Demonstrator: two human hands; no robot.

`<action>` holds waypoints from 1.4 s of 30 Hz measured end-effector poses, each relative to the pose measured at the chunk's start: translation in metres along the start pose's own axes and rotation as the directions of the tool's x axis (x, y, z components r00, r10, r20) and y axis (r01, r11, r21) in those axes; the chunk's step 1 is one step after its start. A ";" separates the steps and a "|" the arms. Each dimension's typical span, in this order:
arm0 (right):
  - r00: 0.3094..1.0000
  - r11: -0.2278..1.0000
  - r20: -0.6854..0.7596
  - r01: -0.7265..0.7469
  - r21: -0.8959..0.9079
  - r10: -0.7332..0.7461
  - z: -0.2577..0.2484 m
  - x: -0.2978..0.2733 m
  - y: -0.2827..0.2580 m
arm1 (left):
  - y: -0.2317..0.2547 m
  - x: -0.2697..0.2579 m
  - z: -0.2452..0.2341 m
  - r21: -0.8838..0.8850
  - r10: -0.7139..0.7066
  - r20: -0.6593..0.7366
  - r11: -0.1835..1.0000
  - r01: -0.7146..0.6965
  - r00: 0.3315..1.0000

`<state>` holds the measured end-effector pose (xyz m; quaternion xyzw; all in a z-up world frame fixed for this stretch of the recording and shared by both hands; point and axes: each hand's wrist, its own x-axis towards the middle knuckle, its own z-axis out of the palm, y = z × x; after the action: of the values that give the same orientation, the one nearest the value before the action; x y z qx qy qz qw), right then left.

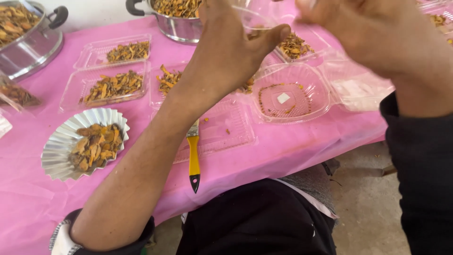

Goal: Manually packaging dried tea leaves into small plastic bags from trays on a table.

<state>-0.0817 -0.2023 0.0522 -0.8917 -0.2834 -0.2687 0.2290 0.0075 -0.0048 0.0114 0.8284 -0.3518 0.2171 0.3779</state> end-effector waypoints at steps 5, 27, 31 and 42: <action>0.999 0.876 0.030 0.019 0.482 -0.038 0.007 -0.003 -0.035 | 0.026 -0.003 -0.008 -0.081 0.189 -0.105 0.977 -0.198 0.976; 0.927 0.820 -0.113 -0.252 0.513 0.356 0.042 -0.145 -0.081 | 0.059 -0.147 -0.028 -0.511 -0.022 0.405 0.824 0.246 0.914; 0.975 0.897 -0.051 -0.176 0.405 0.214 0.040 -0.139 -0.070 | 0.061 -0.147 -0.028 -0.453 0.015 0.327 0.880 0.143 0.945; 0.952 0.862 0.272 -0.016 0.507 -0.142 0.083 -0.163 -0.031 | 0.047 -0.170 0.000 -0.431 0.147 0.494 0.897 0.095 0.857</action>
<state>-0.1850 -0.1954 -0.1016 -0.8212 -0.4043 -0.0543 0.3991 -0.1395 0.0445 -0.0722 0.7437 -0.4911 -0.0922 0.4442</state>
